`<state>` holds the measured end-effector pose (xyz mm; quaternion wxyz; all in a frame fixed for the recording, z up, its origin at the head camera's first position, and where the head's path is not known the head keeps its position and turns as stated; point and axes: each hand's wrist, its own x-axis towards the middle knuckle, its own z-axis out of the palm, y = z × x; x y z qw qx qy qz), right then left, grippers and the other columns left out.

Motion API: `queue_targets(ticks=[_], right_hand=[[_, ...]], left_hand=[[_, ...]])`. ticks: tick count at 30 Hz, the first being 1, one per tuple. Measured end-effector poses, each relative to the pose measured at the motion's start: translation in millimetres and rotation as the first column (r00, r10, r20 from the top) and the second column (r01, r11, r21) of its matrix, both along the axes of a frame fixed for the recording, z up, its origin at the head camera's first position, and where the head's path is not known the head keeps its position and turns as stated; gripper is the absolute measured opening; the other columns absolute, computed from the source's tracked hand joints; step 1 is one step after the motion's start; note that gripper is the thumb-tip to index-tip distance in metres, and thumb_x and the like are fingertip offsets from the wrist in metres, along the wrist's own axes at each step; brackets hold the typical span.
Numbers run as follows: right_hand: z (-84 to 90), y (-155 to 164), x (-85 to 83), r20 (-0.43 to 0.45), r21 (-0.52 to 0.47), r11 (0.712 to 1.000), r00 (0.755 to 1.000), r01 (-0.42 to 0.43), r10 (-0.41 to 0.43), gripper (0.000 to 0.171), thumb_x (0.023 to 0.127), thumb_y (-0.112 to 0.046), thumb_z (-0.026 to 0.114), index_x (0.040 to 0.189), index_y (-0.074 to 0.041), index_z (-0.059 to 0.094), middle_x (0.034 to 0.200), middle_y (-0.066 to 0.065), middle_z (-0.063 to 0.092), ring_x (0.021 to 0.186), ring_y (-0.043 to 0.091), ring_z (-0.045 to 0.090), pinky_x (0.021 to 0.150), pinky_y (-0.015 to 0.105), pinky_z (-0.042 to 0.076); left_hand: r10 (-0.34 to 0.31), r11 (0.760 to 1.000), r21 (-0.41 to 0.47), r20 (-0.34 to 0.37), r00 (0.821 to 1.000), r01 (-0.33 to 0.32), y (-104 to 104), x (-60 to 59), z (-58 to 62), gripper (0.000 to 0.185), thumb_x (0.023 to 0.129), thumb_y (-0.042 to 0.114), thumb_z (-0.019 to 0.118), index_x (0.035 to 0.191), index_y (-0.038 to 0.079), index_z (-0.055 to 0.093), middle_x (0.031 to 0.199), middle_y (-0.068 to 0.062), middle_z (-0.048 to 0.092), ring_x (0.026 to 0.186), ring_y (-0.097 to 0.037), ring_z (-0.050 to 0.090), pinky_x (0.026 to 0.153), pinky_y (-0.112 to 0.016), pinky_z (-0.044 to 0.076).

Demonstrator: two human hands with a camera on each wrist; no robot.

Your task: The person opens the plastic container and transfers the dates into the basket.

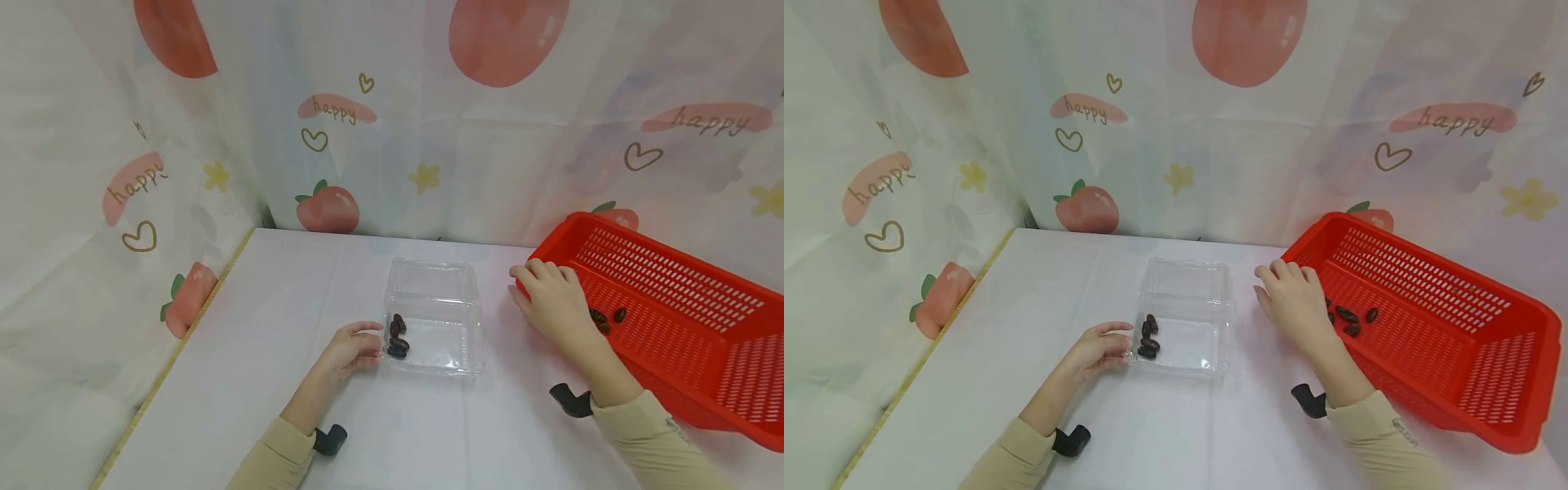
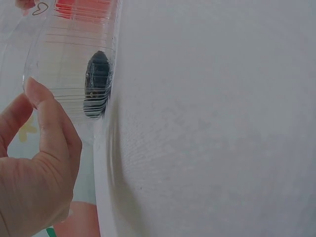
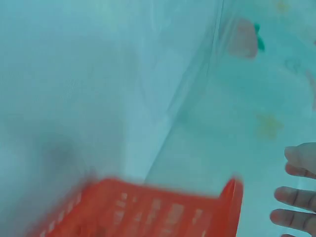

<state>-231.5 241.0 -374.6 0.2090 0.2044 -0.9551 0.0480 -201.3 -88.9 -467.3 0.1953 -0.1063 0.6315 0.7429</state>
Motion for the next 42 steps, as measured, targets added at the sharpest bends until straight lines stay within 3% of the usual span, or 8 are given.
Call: queue_targets(ticks=[9,16,25,32,42], right_hand=[[-24.4,-52,3.9,0.031,0.057,0.986,0.987,-0.157,0.155,0.028,0.078,-0.02,0.071,0.103,-0.012,0.061,0.094,0.01,0.058,0.089,0.029,0.055,0.08,0.046,0.046],[-48.4,-89,9.9,0.116,0.106,0.955,0.957,-0.278,0.266,0.026,0.079,-0.025,0.07,0.102,-0.016,0.061,0.09,0.004,0.056,0.087,0.024,0.055,0.082,0.042,0.045],[-70.1,-118,11.8,0.049,0.179,0.906,0.923,-0.383,0.381,0.028,0.079,-0.035,0.068,0.099,-0.017,0.06,0.087,0.0,0.053,0.082,0.02,0.053,0.075,0.035,0.043],[-77.3,-129,11.1,0.102,0.164,0.886,0.901,-0.433,0.421,0.029,0.079,-0.04,0.068,0.094,-0.017,0.061,0.083,-0.001,0.053,0.078,0.019,0.052,0.07,0.033,0.041],[-81.1,-131,5.8,0.199,0.206,0.871,0.89,-0.447,0.41,0.035,0.079,-0.046,0.065,0.098,-0.017,0.061,0.087,-0.002,0.055,0.082,0.017,0.054,0.071,0.033,0.04]], left_hand=[[0.001,1.0,-0.005,0.002,1.0,-0.001,0,-0.5,0.2,0.039,0.08,-0.002,0.06,0.118,-0.001,0.054,0.079,-0.005,0.061,0.062,-0.012,0.058,0.056,-0.023,0.053],[0.001,1.0,-0.009,0.004,1.0,-0.001,-1,-1.2,0.0,0.038,0.081,-0.002,0.06,0.119,-0.002,0.054,0.078,-0.004,0.061,0.061,-0.011,0.059,0.056,-0.023,0.053],[-0.006,1.0,-0.003,0.007,1.0,0.006,-1,-0.7,0.0,0.039,0.08,-0.001,0.061,0.119,-0.002,0.054,0.078,-0.003,0.061,0.062,-0.011,0.059,0.057,-0.024,0.054],[-0.008,1.0,-0.004,0.007,1.0,0.008,0,-1.1,-0.6,0.039,0.081,-0.001,0.06,0.119,-0.001,0.054,0.078,-0.003,0.061,0.062,-0.011,0.058,0.057,-0.024,0.053],[-0.015,1.0,-0.002,0.004,1.0,0.015,0,-0.7,0.0,0.039,0.082,-0.001,0.06,0.12,-0.002,0.053,0.079,-0.003,0.06,0.063,-0.011,0.058,0.055,-0.021,0.052]])
